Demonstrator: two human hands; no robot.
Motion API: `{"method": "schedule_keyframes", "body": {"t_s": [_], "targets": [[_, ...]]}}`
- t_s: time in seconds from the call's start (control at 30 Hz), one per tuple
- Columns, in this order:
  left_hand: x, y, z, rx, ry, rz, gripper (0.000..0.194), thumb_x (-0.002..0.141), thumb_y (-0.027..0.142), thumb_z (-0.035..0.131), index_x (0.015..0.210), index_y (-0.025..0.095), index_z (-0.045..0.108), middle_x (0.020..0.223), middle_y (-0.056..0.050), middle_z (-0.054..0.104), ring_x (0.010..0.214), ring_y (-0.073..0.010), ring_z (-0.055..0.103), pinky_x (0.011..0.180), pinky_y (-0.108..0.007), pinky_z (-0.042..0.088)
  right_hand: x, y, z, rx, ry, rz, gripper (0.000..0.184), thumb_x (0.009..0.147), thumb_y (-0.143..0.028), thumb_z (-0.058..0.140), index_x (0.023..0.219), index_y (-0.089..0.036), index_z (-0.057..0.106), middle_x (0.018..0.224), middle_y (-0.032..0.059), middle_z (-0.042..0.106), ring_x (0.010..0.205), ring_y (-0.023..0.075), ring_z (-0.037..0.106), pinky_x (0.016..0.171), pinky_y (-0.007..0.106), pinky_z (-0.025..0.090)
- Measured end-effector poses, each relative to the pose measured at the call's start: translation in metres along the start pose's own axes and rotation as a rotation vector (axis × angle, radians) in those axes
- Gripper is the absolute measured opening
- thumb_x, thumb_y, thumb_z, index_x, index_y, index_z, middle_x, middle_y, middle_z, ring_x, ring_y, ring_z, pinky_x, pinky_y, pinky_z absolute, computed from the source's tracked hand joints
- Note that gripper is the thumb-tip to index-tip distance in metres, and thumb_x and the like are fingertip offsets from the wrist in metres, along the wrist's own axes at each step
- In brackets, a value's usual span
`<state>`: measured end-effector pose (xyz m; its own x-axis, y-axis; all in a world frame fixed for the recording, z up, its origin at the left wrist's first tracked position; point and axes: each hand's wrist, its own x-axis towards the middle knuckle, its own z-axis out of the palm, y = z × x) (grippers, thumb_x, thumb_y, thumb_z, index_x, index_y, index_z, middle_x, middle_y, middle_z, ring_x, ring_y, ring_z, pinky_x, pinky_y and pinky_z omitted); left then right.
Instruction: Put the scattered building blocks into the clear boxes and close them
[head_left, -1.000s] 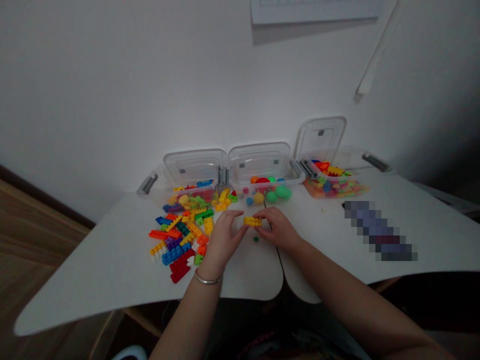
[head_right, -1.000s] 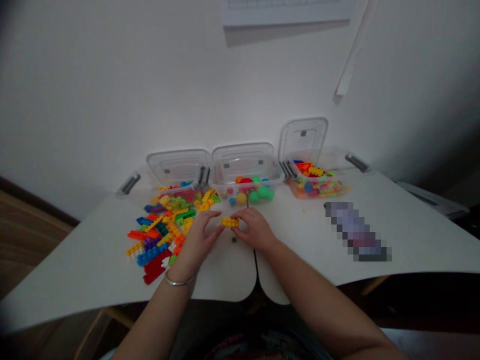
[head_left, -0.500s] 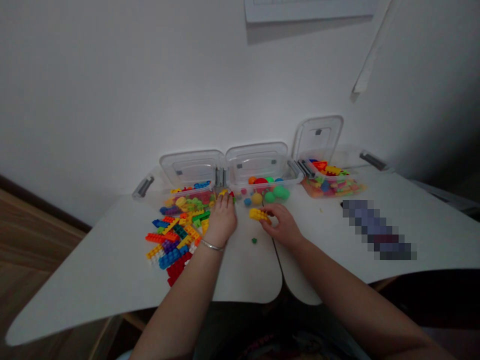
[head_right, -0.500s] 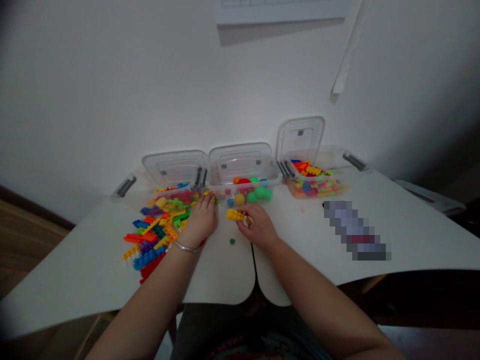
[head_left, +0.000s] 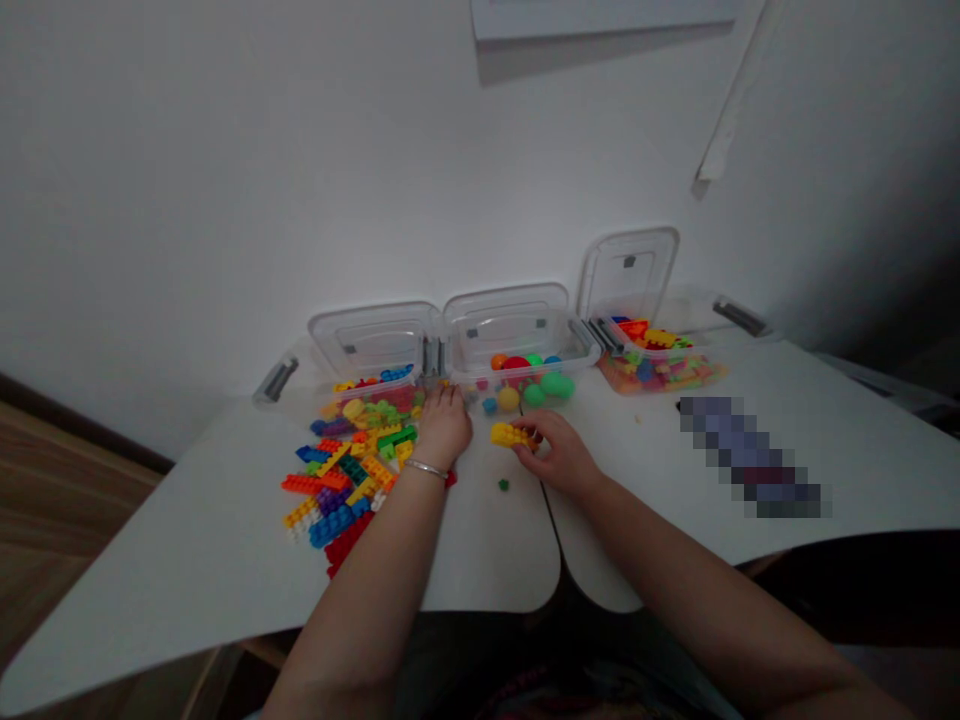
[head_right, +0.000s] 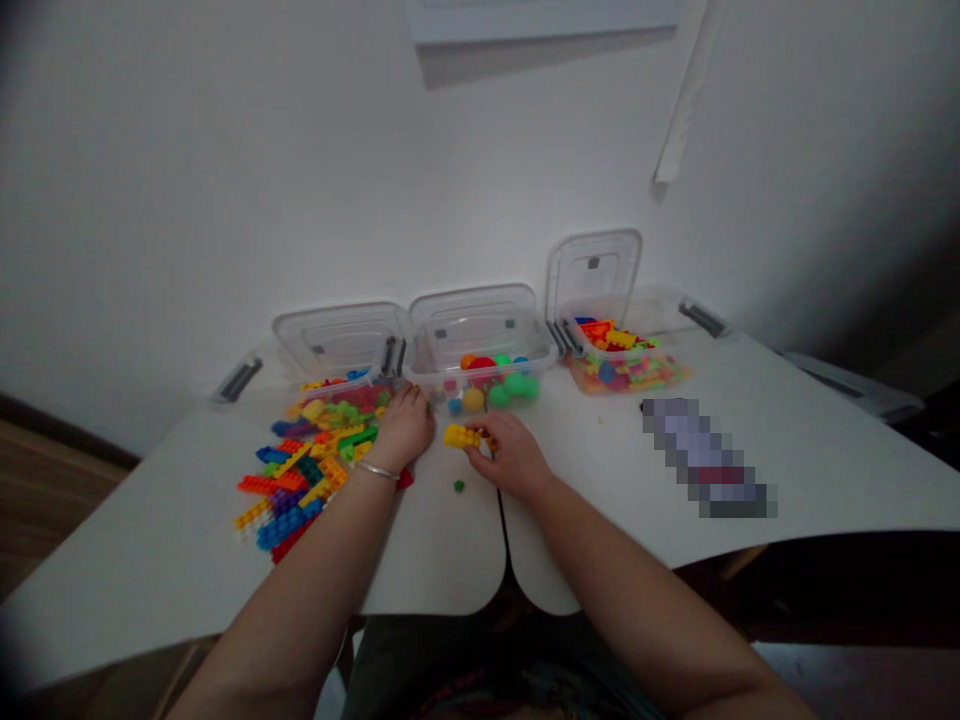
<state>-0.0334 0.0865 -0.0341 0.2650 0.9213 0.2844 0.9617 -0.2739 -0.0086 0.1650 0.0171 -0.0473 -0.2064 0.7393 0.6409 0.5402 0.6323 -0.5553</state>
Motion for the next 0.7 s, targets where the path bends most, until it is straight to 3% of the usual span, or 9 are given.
{"method": "schedule_keyframes", "body": {"t_s": [0.23, 0.33, 0.5, 0.7], "targets": [[-0.024, 0.009, -0.009, -0.027, -0.116, -0.061, 0.064, 0.081, 0.028, 0.053, 0.139, 0.004, 0.043, 0.143, -0.022, 0.048, 0.138, -0.0366, 0.037, 0.113, -0.049, 0.03, 0.0, -0.001, -0.001, 0.015, 0.016, 0.007, 0.023, 0.081, -0.023, 0.06, 0.103, -0.021, 0.063, 0.095, 0.008, 0.068, 0.084, 0.0199, 0.062, 0.073, 0.035, 0.053], [-0.029, 0.007, -0.014, -0.024, -0.067, -0.053, 0.058, 0.082, 0.022, 0.051, 0.137, 0.005, 0.046, 0.142, -0.022, 0.049, 0.134, -0.0351, 0.042, 0.11, -0.049, 0.033, 0.0, -0.002, 0.0, 0.024, 0.024, 0.006, 0.023, 0.081, -0.023, 0.06, 0.103, -0.022, 0.063, 0.097, 0.0078, 0.068, 0.083, 0.0196, 0.062, 0.074, 0.036, 0.053], [-0.012, 0.0, -0.016, -0.017, 0.052, 0.0, 0.052, 0.082, 0.006, 0.041, 0.133, -0.001, 0.048, 0.135, -0.026, 0.053, 0.129, -0.0306, 0.047, 0.109, -0.043, 0.037, 0.0, -0.005, -0.001, 0.017, -0.001, 0.028, 0.023, 0.081, -0.024, 0.06, 0.103, -0.022, 0.063, 0.095, 0.0064, 0.068, 0.075, 0.0165, 0.06, 0.071, 0.033, 0.053], [0.011, -0.005, -0.006, 0.017, -0.011, 0.062, 0.048, 0.083, 0.006, 0.037, 0.127, -0.003, 0.054, 0.132, -0.027, 0.055, 0.132, -0.0308, 0.045, 0.113, -0.045, 0.03, -0.001, -0.011, -0.004, 0.038, -0.109, 0.042, 0.023, 0.08, -0.021, 0.059, 0.103, -0.022, 0.062, 0.092, 0.004, 0.065, 0.069, 0.0128, 0.059, 0.064, 0.027, 0.051]]}}
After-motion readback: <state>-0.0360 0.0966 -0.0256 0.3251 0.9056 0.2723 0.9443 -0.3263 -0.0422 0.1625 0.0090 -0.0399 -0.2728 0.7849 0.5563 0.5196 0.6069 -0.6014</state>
